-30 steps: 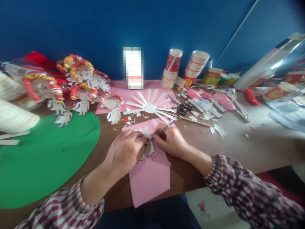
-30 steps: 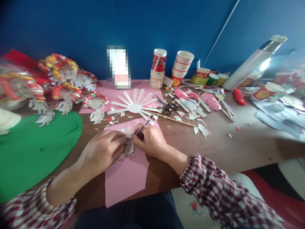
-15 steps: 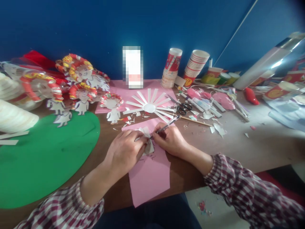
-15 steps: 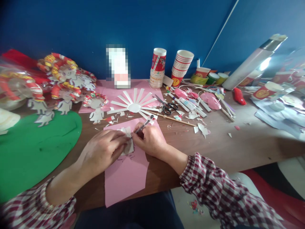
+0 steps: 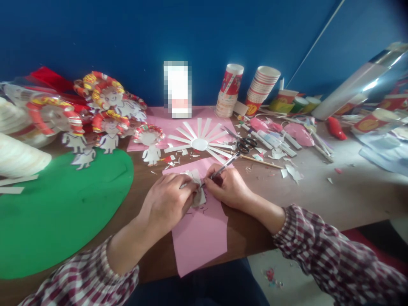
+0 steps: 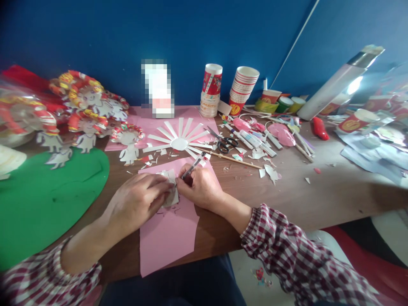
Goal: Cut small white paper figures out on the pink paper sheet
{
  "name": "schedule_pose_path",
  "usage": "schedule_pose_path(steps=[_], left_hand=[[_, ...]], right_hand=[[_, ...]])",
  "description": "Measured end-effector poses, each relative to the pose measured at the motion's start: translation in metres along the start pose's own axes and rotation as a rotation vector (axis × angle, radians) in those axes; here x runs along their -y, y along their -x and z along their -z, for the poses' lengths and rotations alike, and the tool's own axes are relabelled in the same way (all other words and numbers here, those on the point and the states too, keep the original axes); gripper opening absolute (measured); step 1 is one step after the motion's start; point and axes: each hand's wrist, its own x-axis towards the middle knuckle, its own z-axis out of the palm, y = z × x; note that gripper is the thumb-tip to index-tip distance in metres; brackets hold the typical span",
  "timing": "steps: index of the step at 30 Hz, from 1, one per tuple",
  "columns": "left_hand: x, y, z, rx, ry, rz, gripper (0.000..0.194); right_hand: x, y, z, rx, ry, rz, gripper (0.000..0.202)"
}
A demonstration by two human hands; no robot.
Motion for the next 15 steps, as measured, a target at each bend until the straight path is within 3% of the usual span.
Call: schedule_pose_path(steps=[15], left_hand=[[0.0007, 0.0001, -0.0003, 0.008, 0.005, 0.006, 0.022]], right_hand=[[-0.0002, -0.0009, -0.0009, -0.020, 0.042, 0.037, 0.006]])
